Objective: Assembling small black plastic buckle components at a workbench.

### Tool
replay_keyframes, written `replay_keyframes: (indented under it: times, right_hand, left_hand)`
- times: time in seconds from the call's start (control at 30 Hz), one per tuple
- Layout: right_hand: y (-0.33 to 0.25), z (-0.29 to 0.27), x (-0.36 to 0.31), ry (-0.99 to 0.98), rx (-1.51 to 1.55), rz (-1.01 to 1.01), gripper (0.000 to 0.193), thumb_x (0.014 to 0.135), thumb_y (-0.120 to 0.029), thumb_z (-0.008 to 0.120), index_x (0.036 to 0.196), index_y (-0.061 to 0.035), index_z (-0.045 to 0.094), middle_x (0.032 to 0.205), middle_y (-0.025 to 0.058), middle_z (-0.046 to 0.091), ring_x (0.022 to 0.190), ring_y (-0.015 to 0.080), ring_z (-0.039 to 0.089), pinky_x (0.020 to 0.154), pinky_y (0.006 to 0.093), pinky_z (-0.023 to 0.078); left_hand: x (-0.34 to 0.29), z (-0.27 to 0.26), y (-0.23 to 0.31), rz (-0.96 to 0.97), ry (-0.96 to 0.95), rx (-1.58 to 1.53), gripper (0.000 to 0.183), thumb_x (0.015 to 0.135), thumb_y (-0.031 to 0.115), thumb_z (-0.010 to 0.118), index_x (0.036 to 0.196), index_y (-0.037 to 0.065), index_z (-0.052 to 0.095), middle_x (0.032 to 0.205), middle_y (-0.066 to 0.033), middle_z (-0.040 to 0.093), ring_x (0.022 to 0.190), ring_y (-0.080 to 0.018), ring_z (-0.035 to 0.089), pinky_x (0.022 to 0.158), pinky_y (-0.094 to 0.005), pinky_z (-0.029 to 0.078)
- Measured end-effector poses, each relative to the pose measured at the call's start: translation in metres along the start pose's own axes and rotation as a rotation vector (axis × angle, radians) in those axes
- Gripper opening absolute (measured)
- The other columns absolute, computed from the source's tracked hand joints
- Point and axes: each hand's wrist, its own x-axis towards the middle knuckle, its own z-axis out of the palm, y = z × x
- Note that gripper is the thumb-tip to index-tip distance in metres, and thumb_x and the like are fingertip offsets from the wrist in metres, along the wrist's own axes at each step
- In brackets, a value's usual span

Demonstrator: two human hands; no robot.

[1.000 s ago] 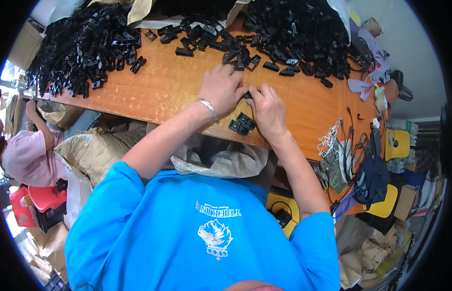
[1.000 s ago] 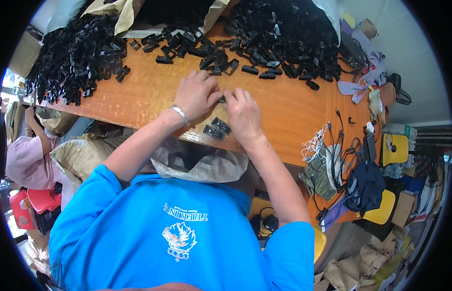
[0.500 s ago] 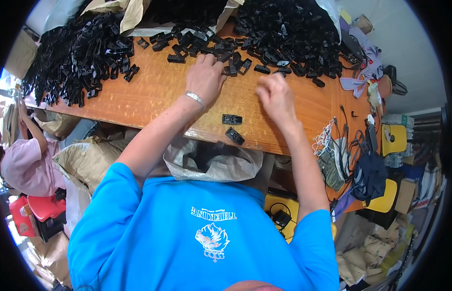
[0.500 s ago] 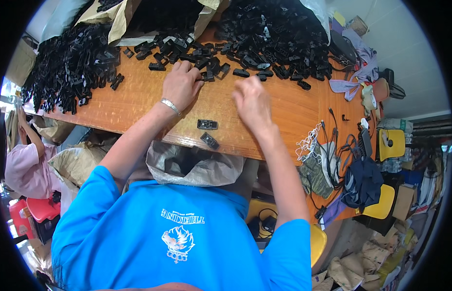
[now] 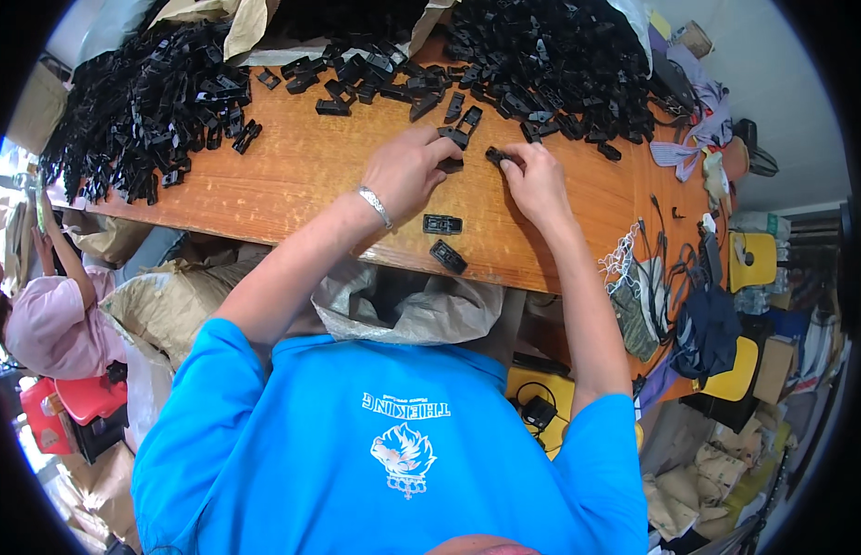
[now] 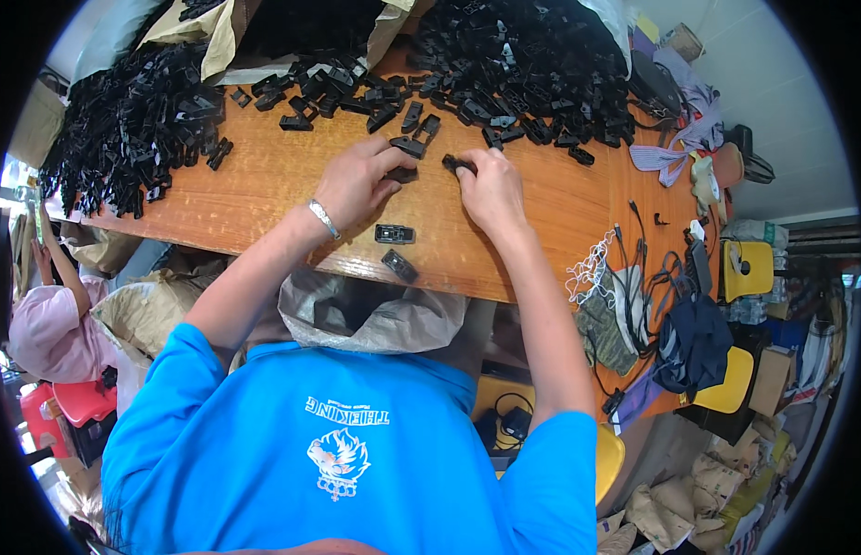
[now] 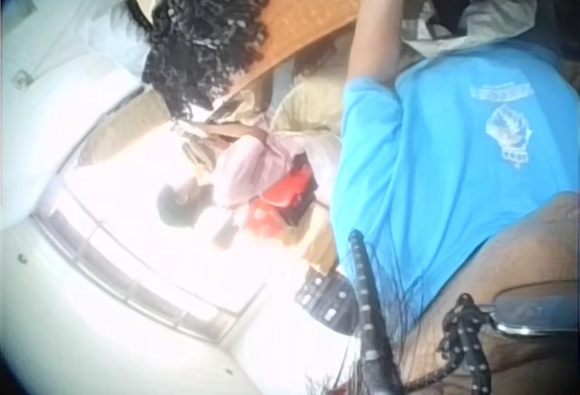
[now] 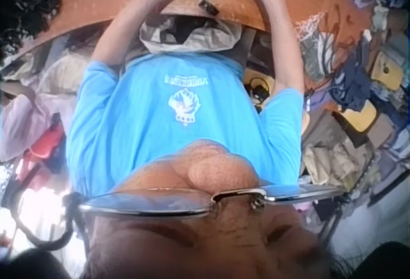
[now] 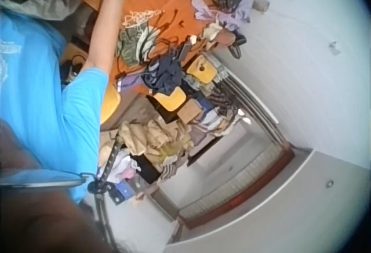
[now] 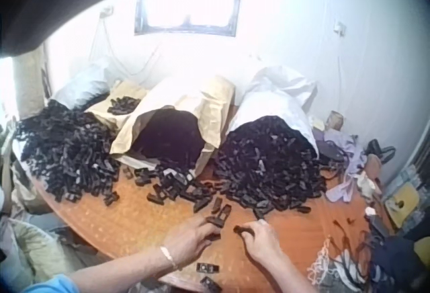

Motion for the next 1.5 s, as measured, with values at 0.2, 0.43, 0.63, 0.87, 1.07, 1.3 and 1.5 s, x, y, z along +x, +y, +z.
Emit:
replay_keyframes:
  times: [0.2, 0.43, 0.63, 0.87, 1.07, 1.3, 1.5]
  right_hand:
    - [-0.011, -0.005, -0.023, -0.019, 0.155, 0.098, 0.024, 0.088, -0.011, 0.073, 0.110, 0.0001, 0.074, 0.103, 0.0199, 0.068, 0.095, 0.0370, 0.068, 0.085, 0.0417, 0.055]
    - [-0.032, 0.007, -0.029, 0.095, 0.110, -0.119, 0.026, 0.082, -0.006, 0.078, 0.107, -0.0018, 0.074, 0.101, 0.0165, 0.067, 0.090, 0.0345, 0.069, 0.081, 0.0409, 0.057]
    - [-0.050, 0.030, -0.024, 0.106, 0.106, -0.277, 0.026, 0.080, -0.006, 0.078, 0.105, -0.0069, 0.076, 0.097, 0.0106, 0.067, 0.087, 0.0325, 0.069, 0.076, 0.0410, 0.057]
    - [-0.051, 0.029, -0.023, 0.071, 0.021, -0.326, 0.028, 0.080, -0.006, 0.078, 0.107, -0.0070, 0.075, 0.099, 0.0091, 0.065, 0.089, 0.0313, 0.068, 0.075, 0.0415, 0.056]
    - [-0.051, 0.038, -0.030, 0.110, -0.050, -0.366, 0.032, 0.081, -0.007, 0.077, 0.112, -0.0039, 0.072, 0.102, 0.0120, 0.064, 0.097, 0.0329, 0.064, 0.081, 0.0426, 0.055]
    - [-0.050, 0.024, -0.033, -0.076, 0.069, -0.261, 0.030, 0.083, -0.015, 0.078, 0.110, -0.0029, 0.076, 0.100, 0.0160, 0.066, 0.096, 0.0352, 0.065, 0.084, 0.0439, 0.054]
    - [-0.009, -0.004, -0.029, 0.003, 0.154, -0.110, 0.022, 0.089, -0.017, 0.073, 0.106, -0.0036, 0.076, 0.102, 0.0176, 0.070, 0.093, 0.0338, 0.070, 0.082, 0.0408, 0.055]
  left_hand:
    - [-0.008, 0.008, -0.008, -0.011, 0.047, -0.087, 0.034, 0.078, 0.007, 0.079, 0.109, 0.005, 0.066, 0.103, -0.0128, 0.064, 0.101, -0.0350, 0.062, 0.089, -0.0429, 0.050]
    - [-0.012, 0.006, -0.012, -0.028, 0.075, -0.019, 0.029, 0.076, 0.012, 0.082, 0.100, 0.004, 0.069, 0.097, -0.0132, 0.062, 0.097, -0.0341, 0.059, 0.088, -0.0416, 0.048]
    - [-0.011, 0.006, -0.012, -0.046, 0.053, -0.005, 0.028, 0.077, 0.015, 0.082, 0.100, 0.004, 0.070, 0.097, -0.0131, 0.062, 0.097, -0.0338, 0.059, 0.086, -0.0419, 0.049]
    - [-0.006, 0.000, -0.018, -0.176, -0.049, -0.230, 0.018, 0.083, 0.017, 0.075, 0.095, 0.004, 0.072, 0.095, -0.0149, 0.064, 0.100, -0.0348, 0.060, 0.087, -0.0425, 0.049]
    - [0.000, 0.003, -0.018, -0.135, 0.036, 0.116, 0.017, 0.089, 0.025, 0.071, 0.089, 0.008, 0.070, 0.092, -0.0131, 0.064, 0.093, -0.0354, 0.059, 0.082, -0.0447, 0.048]
    - [-0.010, -0.009, -0.006, -0.156, -0.056, 0.237, 0.015, 0.089, 0.027, 0.073, 0.093, 0.012, 0.072, 0.099, -0.0112, 0.065, 0.098, -0.0337, 0.060, 0.084, -0.0435, 0.048]
    - [0.010, -0.002, -0.008, -0.090, 0.146, 0.085, 0.025, 0.086, 0.018, 0.075, 0.108, 0.009, 0.069, 0.102, -0.0124, 0.064, 0.106, -0.0343, 0.060, 0.089, -0.0438, 0.050]
